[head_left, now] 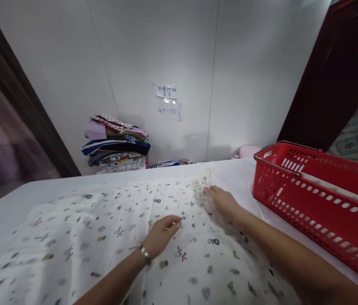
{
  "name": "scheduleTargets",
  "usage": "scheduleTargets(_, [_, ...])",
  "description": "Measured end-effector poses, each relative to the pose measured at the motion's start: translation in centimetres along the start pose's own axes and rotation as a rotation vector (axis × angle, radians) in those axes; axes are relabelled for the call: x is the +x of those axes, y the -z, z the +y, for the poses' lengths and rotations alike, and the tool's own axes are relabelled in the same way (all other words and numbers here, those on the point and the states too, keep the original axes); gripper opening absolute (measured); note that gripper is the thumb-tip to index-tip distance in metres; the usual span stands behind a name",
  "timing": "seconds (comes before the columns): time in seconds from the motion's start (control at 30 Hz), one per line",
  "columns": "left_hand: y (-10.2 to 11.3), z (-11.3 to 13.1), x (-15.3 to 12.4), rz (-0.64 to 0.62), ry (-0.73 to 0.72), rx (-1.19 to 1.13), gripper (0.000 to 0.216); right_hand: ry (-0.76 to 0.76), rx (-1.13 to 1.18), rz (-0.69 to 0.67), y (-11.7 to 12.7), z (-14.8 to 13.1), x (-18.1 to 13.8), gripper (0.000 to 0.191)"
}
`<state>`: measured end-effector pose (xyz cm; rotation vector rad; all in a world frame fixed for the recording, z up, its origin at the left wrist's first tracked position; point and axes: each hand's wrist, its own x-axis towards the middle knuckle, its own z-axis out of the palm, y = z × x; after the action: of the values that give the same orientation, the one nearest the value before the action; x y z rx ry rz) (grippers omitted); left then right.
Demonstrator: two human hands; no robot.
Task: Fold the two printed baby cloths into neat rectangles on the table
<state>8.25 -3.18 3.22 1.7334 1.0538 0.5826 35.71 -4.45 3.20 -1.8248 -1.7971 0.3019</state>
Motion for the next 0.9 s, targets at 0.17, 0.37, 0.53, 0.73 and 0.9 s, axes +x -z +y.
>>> scheduleTargets(0.17, [-4.2, 1.3, 3.2, 0.031, 0.425, -0.760, 0.039, 0.515, -0.192, -0.362, -2.3, -5.3, -6.6, 0.035])
scheduleTargets(0.37, [-5.3, -0.1, 4.0, 0.238, 0.506, -1.001, 0.026, 0.278, 0.224, -0.363, -1.4, -5.2, -5.5, 0.033])
scheduleTargets(0.53, [-5.1, 0.3, 3.0, 0.256, 0.447, -1.081, 0.029, 0.130, 0.273, -0.147, -3.8, -6.7, -2.7, 0.032])
scheduleTargets(0.73, [-4.1, 1.4, 1.5, 0.063, 0.367, -1.250, 0.059, 0.232, 0.214, -0.130, -5.2, -9.5, -1.6, 0.018])
scheduleTargets(0.9, [-3.7, 1.2, 0.8, -0.001, 0.343, -1.292, 0.062, 0.302, 0.253, -0.107, -5.9, -8.9, -2.7, 0.016])
